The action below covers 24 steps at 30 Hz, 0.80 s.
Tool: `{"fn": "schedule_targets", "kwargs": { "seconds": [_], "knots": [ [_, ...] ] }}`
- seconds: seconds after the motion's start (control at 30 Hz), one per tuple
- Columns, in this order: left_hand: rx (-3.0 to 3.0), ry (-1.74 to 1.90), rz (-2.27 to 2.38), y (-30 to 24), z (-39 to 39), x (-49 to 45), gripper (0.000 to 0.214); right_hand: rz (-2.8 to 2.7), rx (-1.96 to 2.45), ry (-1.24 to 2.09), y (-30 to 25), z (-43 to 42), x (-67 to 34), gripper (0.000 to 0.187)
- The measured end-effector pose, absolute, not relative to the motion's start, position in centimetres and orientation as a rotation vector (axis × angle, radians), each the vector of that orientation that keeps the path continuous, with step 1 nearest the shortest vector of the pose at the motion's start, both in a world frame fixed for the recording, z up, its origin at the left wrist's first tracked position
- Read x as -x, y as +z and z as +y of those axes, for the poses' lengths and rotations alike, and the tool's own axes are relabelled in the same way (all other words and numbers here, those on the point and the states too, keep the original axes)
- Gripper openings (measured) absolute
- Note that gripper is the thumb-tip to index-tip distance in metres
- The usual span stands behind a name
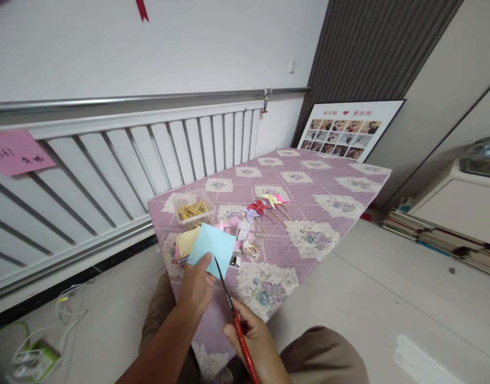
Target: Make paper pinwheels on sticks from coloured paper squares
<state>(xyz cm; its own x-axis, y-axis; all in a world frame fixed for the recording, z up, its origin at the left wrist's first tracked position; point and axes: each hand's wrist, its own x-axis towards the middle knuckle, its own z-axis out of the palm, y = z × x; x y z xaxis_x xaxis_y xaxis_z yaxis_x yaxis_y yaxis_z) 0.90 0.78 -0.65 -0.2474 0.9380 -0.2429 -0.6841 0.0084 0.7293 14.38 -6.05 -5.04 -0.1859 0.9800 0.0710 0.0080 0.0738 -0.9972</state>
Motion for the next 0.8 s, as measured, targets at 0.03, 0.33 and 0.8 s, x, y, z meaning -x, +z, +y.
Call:
{"fn": "schedule_targets", "kwargs": {
  "seconds": [0.03, 0.33, 0.8],
  "knots": [
    [-0.37, 1.623, 0.903, -0.7, 0.8, -1.0, 0.034, -1.395, 1.078, 1.279, -5.0, -6.0, -14.4, 0.046],
    [-0.344, 1.662, 0.867, -0.4, 0.7, -1.1, 0.034, -1.391, 1.112, 1.272, -5.1, -5.9, -14.5, 0.048],
    [-0.358, 1.666, 0.849, -0.4, 0.9, -1.1, 0.035, -1.488, 1.144, 1.202, -5.9, -5.9, -14.8, 0.049]
  ]
}}
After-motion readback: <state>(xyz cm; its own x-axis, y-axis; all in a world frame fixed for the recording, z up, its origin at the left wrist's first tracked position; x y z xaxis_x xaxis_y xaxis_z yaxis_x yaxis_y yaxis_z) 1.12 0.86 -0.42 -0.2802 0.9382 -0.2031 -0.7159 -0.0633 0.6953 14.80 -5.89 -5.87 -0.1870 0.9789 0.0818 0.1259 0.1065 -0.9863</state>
